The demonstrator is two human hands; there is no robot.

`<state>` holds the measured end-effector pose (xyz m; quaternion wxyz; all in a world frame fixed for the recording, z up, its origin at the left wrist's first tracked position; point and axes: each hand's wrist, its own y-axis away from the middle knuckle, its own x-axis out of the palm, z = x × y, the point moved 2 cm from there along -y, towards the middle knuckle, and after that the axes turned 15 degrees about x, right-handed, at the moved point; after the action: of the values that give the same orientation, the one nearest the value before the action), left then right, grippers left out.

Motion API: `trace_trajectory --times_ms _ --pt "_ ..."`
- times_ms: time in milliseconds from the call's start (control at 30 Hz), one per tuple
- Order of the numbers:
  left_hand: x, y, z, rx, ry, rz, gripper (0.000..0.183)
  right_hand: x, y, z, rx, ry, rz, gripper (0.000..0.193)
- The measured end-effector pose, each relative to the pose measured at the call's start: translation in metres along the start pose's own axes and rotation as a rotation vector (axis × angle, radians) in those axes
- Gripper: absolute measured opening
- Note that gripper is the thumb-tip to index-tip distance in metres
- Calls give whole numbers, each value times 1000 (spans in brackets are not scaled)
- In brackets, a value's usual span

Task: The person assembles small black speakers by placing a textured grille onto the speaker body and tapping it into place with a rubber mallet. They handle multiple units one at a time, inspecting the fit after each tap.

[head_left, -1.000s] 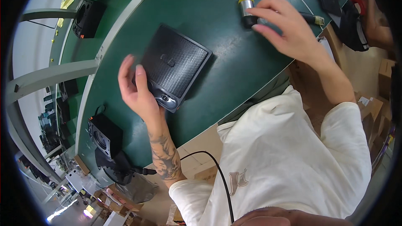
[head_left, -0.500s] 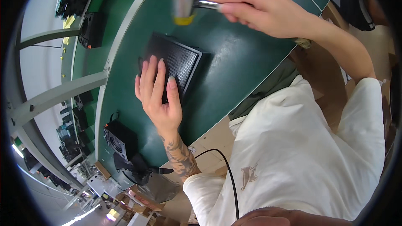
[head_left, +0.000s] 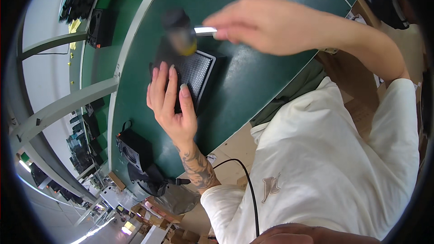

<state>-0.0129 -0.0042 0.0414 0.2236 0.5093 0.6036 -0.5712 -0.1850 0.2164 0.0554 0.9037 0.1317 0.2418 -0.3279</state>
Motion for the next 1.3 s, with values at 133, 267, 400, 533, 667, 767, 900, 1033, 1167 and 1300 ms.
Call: trace_trajectory --times_ms 133,267,400,533,667,767,900,1033,1167,1300 --pt "-1 3 1 -10 0 -3 36 -7 0 15 75 -66 86 29" --pt "-1 1 1 -10 4 0 37 -3 2 17 -139 28 -136 27" --pt "-3 -2 0 -18 10 31 37 3 3 10 -92 8 -42 27" --pt "-4 1 0 -31 16 34 37 -10 9 28 78 -68 -16 26" --pt "-4 1 1 -24 19 38 37 -15 20 24 -141 60 -80 30" --pt "-5 0 0 -24 24 37 37 -2 23 6 -193 134 -23 30" --pt "-4 0 1 -15 25 25 37 3 23 2 146 -278 221 30" --pt "-2 2 1 -14 10 11 37 -5 21 14 407 -589 258 30" --pt "-2 -1 1 -4 9 11 38 6 11 5 471 -698 231 28" --pt "-3 1 0 -30 0 33 38 9 6 1 534 -639 365 30"
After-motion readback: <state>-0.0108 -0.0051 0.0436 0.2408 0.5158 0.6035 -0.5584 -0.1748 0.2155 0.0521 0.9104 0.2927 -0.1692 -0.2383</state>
